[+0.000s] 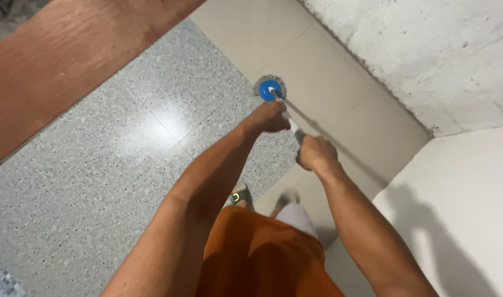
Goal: The person mops a tiled floor using a mop with a blue circular head, moving it back and forth across different sections of the tiles.
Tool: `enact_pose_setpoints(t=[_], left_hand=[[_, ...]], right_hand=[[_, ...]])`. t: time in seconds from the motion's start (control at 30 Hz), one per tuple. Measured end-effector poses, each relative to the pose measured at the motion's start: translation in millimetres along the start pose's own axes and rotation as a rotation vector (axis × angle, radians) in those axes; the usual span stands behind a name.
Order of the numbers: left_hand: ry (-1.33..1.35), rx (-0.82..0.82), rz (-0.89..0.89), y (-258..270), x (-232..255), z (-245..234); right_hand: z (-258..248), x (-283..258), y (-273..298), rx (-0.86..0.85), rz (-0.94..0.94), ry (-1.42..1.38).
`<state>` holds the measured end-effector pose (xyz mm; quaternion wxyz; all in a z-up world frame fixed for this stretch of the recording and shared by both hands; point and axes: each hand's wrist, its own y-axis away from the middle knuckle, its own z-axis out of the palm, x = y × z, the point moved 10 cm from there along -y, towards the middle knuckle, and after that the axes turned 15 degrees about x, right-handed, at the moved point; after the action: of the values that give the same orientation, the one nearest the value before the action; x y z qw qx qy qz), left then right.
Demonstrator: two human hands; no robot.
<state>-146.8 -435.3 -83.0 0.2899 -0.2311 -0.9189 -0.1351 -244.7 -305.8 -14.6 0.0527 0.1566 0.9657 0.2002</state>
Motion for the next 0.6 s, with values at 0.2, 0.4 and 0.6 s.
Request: enact_pose_setpoints(t=[0.2,0.4,0.6], left_hand=[[0.125,-0.005,-0.154,-28.4,14.1,-26.9],[0.206,0.1,-0.379,-60.2,-6.9,-49.3],[0.198,0.164,-0.562,-86.6,-28.1,-46.6]], right_hand=[[-38.3,-12.6,-57.9,0.086,-0.181,-0.034],[-40.1,24.3,-178.9,-0.042,-0.125,0.017],[-27.1,39.4,-284.0,-0.173,0.039,0.064]])
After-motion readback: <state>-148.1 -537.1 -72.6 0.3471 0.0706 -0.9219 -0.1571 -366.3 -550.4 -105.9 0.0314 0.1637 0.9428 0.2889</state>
